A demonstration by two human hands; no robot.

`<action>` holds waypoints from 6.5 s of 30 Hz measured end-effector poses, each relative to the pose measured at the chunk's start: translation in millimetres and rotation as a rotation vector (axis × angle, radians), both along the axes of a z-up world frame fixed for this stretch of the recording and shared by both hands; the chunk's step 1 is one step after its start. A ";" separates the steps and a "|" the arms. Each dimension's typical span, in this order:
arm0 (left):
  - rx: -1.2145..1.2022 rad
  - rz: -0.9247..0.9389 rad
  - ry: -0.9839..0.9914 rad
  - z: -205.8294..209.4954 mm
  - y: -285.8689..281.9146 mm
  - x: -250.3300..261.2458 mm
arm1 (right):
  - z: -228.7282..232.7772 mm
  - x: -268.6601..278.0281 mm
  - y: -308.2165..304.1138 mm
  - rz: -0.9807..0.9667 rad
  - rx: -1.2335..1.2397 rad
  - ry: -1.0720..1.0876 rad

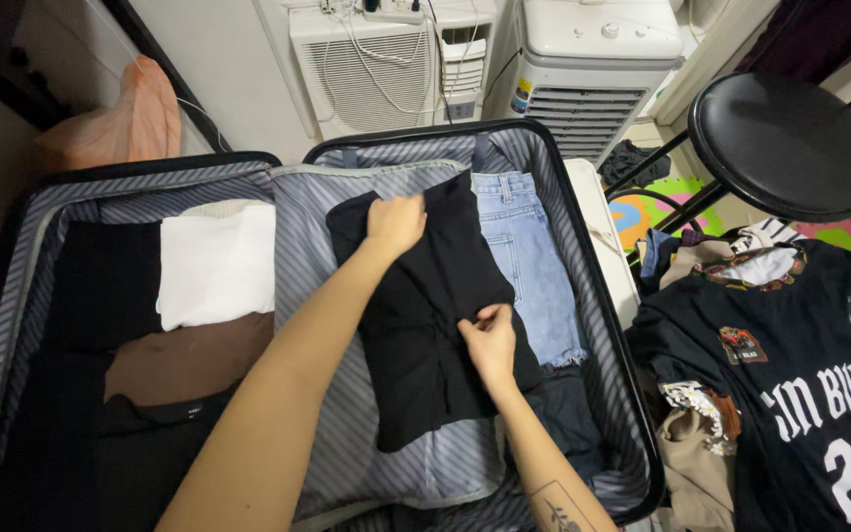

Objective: The person packs clothing into a suitcase by folding a black shirt, a jersey, and an orange shirt, and placing them into the compartments of the luggage.

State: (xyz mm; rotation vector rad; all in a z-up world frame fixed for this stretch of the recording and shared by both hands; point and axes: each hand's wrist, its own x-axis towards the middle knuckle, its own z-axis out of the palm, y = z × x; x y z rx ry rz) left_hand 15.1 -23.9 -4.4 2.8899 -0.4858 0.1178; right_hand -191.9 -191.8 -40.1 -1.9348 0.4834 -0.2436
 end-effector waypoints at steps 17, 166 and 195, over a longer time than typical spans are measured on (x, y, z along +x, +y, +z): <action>-0.358 -0.373 -0.356 15.0 -53.1 -49.8 | -3.1 -5.2 -75.5 0.354 -0.286 -0.264; -0.648 0.330 -0.388 -21.8 89.1 -73.8 | 19.7 132.1 -74.7 0.248 -0.645 -0.623; -0.589 0.478 -0.073 -66.8 95.7 -114.3 | 69.2 -40.1 94.1 0.817 -0.739 -0.810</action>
